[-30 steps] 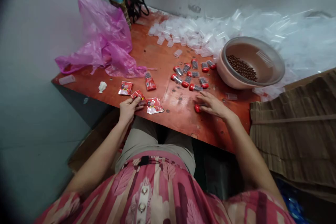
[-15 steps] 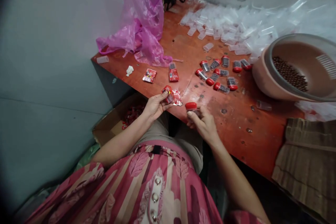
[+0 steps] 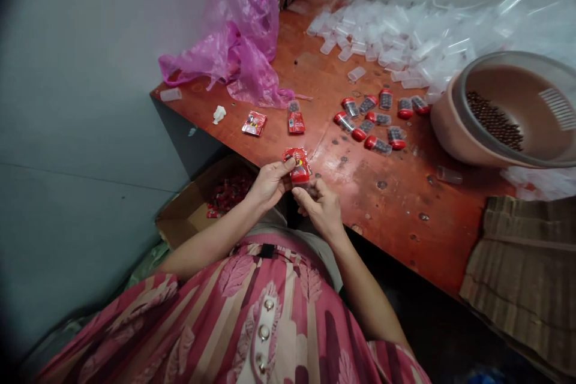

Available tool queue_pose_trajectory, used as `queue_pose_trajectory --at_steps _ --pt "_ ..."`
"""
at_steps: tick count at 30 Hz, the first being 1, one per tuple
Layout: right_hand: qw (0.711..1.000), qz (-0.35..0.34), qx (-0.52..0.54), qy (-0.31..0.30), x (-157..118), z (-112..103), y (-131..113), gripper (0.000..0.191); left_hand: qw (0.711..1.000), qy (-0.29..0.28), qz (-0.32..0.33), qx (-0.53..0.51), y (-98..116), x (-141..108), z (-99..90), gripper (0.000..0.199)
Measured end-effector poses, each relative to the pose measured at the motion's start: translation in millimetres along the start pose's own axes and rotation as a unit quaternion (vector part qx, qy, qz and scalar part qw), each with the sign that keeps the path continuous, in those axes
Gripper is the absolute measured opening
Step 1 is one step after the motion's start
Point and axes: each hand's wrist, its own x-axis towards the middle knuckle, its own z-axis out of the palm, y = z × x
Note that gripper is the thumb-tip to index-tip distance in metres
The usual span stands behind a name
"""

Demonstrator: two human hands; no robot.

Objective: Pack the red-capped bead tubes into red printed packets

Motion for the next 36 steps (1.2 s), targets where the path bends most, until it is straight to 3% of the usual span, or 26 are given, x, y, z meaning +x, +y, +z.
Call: queue_pose_trajectory --at_steps 2,5,8,10,13,16,18,20,26,32,34,36 --pt "1.000 0.000 0.005 0.005 1 0 0 0.031 1.000 -0.010 0.018 0.015 2 0 2.0 0.034" --pt "0.993 -0.041 -0.082 0.078 2 2 3 0.031 0.999 -0.018 0.041 0.020 3 1 3.9 0.038" --pt "0.973 -0.091 -0.175 0.119 1 5 5 0.031 0.999 -0.023 0.024 0.035 0 2 2.1 0.037" --pt "0.971 -0.097 -0.182 0.119 1 6 6 0.031 0.998 -0.025 0.003 0.053 -3 2 -0.5 0.036" --pt "0.986 -0.072 -0.117 0.095 2 6 6 0.029 0.997 -0.029 -0.004 0.078 -6 2 -3.9 0.036" --pt "0.999 -0.018 0.038 0.009 6 3 7 0.029 0.992 -0.047 0.009 0.117 -6 2 -4.9 0.037" --pt "0.989 0.015 0.138 -0.053 10 1 9 0.031 0.986 -0.067 0.015 0.149 -5 2 -5.0 0.037" --pt "0.981 0.022 0.180 -0.068 11 0 11 0.031 0.980 -0.082 0.022 0.178 -4 2 -5.2 0.037" --pt "0.993 -0.005 0.116 0.038 7 7 10 0.025 0.978 -0.050 0.045 0.199 -8 2 -4.5 0.034" --pt "0.975 0.045 0.212 -0.046 10 8 22 0.033 0.980 -0.064 0.014 0.189 -14 -4 -1.2 0.037" --pt "0.984 0.038 0.156 -0.078 11 -1 24 0.033 0.979 -0.067 -0.007 0.193 -16 -5 -4.6 0.038" --pt "0.995 0.008 0.030 -0.099 14 -14 21 0.032 0.975 -0.057 -0.010 0.216 -17 -7 -10.5 0.037"
